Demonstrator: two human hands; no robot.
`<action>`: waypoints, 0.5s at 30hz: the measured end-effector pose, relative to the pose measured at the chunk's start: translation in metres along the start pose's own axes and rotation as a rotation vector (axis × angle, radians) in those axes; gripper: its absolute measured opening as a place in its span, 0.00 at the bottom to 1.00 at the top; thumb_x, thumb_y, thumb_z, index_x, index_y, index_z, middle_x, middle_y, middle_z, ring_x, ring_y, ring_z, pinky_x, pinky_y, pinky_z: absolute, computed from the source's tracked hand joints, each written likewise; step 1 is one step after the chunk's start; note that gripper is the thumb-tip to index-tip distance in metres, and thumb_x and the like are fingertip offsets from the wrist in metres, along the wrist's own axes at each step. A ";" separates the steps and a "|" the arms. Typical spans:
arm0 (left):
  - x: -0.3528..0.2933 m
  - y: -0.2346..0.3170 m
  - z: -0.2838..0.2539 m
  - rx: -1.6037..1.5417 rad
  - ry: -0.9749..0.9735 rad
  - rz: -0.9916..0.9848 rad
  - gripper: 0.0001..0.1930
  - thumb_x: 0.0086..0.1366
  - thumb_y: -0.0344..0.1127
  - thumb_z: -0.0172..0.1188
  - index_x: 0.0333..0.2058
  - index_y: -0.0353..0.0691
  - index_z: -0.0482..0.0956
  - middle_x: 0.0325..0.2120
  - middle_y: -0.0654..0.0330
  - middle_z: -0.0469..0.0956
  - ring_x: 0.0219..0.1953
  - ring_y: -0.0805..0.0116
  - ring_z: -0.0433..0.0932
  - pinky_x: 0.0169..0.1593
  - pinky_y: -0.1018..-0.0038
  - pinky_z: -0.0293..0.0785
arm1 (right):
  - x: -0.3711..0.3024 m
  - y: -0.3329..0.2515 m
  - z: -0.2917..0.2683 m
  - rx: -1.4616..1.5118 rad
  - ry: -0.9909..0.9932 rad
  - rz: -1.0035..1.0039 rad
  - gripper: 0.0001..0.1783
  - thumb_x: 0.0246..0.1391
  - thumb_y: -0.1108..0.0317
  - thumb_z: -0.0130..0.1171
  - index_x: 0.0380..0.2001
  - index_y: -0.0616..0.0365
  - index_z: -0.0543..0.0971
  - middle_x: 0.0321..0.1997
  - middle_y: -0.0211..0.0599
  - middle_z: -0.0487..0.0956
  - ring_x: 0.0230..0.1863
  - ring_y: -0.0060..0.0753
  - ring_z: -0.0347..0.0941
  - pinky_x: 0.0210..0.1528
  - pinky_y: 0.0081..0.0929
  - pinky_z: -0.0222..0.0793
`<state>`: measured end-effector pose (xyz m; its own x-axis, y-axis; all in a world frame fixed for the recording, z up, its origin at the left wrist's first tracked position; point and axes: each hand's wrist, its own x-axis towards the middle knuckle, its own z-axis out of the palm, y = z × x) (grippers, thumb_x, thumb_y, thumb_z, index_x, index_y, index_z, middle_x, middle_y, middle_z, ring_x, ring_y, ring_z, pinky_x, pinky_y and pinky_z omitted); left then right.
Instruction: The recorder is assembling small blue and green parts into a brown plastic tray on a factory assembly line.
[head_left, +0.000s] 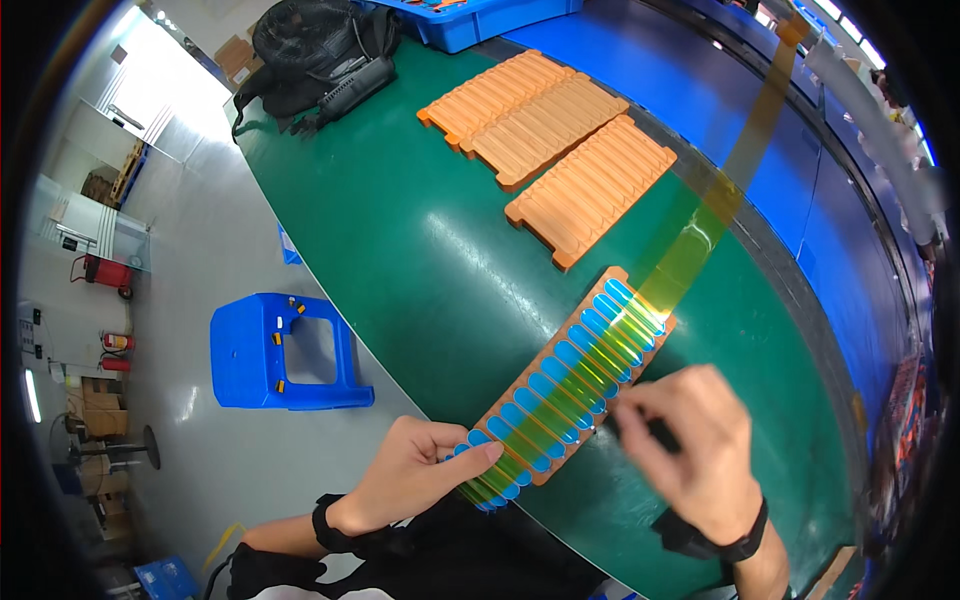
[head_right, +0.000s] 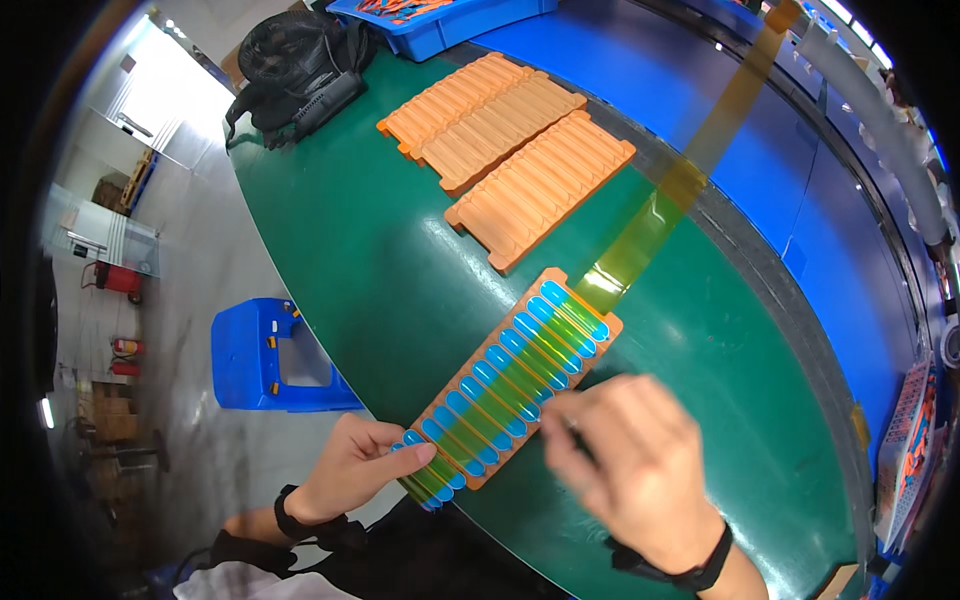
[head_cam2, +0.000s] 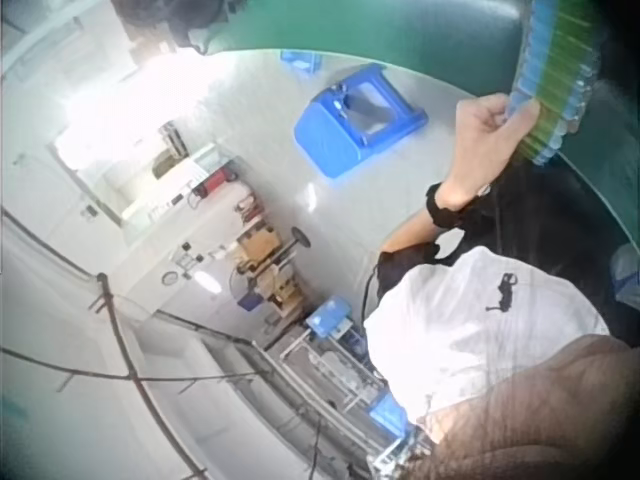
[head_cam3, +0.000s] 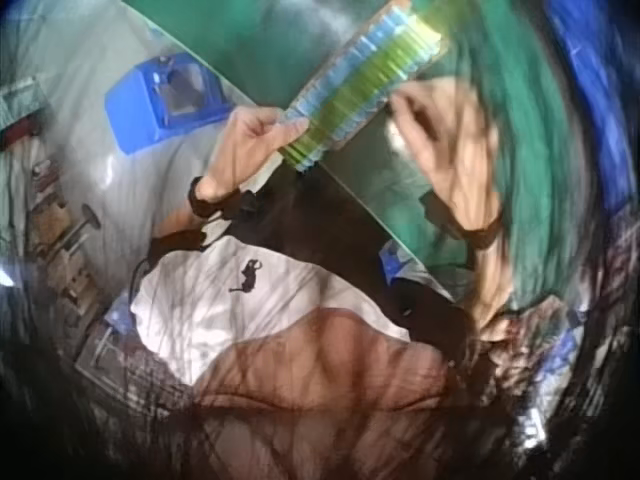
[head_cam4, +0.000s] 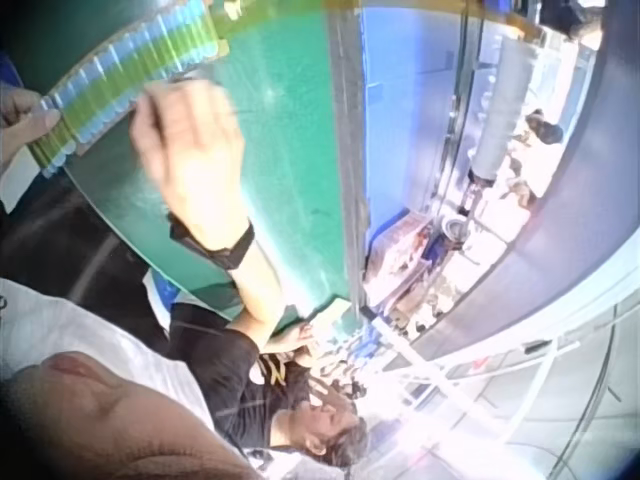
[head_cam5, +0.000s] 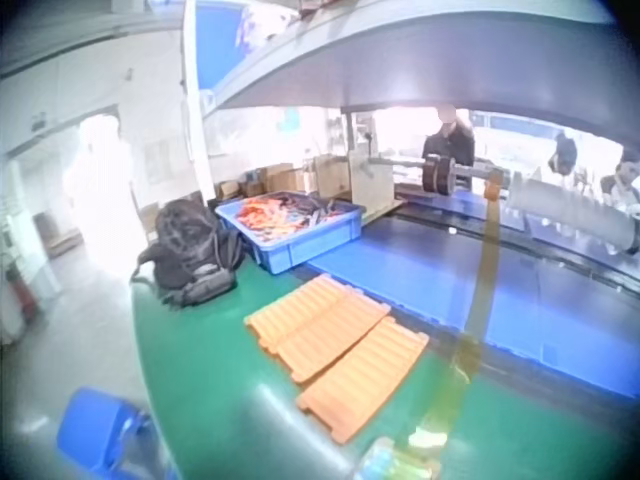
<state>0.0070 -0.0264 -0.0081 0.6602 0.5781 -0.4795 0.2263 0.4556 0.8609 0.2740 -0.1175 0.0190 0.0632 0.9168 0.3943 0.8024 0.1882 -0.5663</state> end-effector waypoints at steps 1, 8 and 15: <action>0.002 0.002 0.004 0.000 -0.004 -0.004 0.13 0.72 0.34 0.62 0.42 0.26 0.86 0.30 0.61 0.86 0.31 0.85 0.77 0.32 0.85 0.72 | -0.001 -0.007 0.006 0.083 -0.019 -0.017 0.12 0.42 0.76 0.72 0.33 0.58 0.82 0.29 0.34 0.77 0.29 0.36 0.73 0.31 0.32 0.70; 0.003 -0.001 0.001 0.044 0.028 -0.053 0.13 0.72 0.34 0.63 0.40 0.28 0.87 0.26 0.66 0.83 0.26 0.89 0.71 0.27 0.85 0.64 | -0.007 -0.029 0.040 0.008 -0.244 -0.191 0.12 0.43 0.70 0.64 0.33 0.55 0.75 0.28 0.28 0.66 0.31 0.28 0.68 0.32 0.27 0.67; 0.005 0.011 0.006 0.023 0.031 -0.053 0.14 0.72 0.35 0.63 0.40 0.26 0.86 0.23 0.67 0.82 0.24 0.89 0.69 0.25 0.85 0.61 | 0.018 0.001 0.025 -0.222 -0.134 -0.056 0.09 0.42 0.72 0.64 0.24 0.54 0.72 0.25 0.33 0.68 0.29 0.33 0.70 0.30 0.32 0.68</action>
<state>0.0167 -0.0227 -0.0001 0.6245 0.5743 -0.5293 0.2770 0.4707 0.8377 0.2612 -0.0920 0.0080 -0.0522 0.9483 0.3131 0.9138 0.1718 -0.3679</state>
